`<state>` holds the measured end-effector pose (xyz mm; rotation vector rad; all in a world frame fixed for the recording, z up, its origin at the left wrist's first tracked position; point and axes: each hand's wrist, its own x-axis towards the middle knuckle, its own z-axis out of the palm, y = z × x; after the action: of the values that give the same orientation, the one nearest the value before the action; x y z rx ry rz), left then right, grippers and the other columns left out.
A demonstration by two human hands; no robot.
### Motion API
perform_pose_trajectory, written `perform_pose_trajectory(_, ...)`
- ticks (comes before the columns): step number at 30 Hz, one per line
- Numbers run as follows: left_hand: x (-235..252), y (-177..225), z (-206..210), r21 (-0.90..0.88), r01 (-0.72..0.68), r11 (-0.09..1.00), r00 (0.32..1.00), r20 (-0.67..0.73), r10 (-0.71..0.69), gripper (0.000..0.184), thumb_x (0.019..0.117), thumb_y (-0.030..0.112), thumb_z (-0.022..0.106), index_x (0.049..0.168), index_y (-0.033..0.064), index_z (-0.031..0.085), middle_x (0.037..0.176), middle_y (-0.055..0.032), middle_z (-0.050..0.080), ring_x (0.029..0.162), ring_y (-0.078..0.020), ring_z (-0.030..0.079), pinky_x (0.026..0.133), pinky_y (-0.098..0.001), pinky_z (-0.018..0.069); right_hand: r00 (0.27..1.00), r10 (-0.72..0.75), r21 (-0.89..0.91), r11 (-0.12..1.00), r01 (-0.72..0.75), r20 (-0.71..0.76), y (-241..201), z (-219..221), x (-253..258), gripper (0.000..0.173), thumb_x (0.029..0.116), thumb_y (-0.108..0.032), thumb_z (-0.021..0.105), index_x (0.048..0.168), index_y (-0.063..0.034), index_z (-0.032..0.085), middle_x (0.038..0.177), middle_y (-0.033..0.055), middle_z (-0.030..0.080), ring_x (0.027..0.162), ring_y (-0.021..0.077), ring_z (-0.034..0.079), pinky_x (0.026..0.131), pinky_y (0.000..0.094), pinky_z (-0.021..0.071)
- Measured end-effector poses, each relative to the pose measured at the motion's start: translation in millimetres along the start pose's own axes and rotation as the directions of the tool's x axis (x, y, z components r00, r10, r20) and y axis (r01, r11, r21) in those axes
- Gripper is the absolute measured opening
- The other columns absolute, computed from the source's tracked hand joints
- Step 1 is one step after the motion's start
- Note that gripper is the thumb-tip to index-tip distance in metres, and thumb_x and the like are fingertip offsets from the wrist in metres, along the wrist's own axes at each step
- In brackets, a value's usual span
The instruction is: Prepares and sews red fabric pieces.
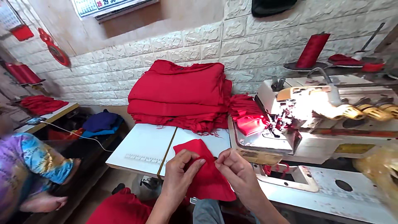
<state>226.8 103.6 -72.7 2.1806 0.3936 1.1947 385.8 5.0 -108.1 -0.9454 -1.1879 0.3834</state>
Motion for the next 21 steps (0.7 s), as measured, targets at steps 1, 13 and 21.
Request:
perform_pose_trajectory(1,0,0,1,0.033,-0.02,0.999,1.0,-0.007,0.021,0.014,0.096,0.018,0.069,0.093,0.0045,0.074,0.089,0.0004,0.069,0.083,-0.0002,0.064,0.075,-0.0144,0.0525,1.0,-0.019,-0.021,1.0,0.019,0.005,1,-1,-1,0.011,0.094,-0.002,0.055,0.101,-0.0064,0.063,0.076,-0.0077,0.061,0.067,-0.0044,0.055,0.061,0.0109,0.0457)
perform_pose_trajectory(13,5,14,-4,0.04,-0.138,0.99,0.99,-0.011,0.139,0.011,0.0937,0.012,0.072,0.098,0.0032,0.077,0.095,-0.0025,0.071,0.087,-0.0019,0.067,0.078,-0.0148,0.0564,0.978,-0.12,-0.088,0.987,0.136,0.172,9,4,-11,0.025,0.0989,-0.029,0.064,0.094,-0.0052,0.073,0.108,0.0025,0.072,0.105,0.0008,0.065,0.089,0.0167,0.0541)
perform_pose_trajectory(21,9,7,-10,-0.085,0.069,0.994,0.98,-0.182,-0.083,0.01,0.0948,0.012,0.069,0.098,0.0048,0.076,0.093,-0.0001,0.073,0.083,-0.0034,0.068,0.074,-0.0178,0.0572,0.986,-0.161,-0.17,0.974,0.152,-0.035,12,13,-18,0.011,0.0899,-0.018,0.075,0.088,-0.0074,0.075,0.097,-0.0002,0.072,0.095,0.0007,0.067,0.083,0.0138,0.0559)
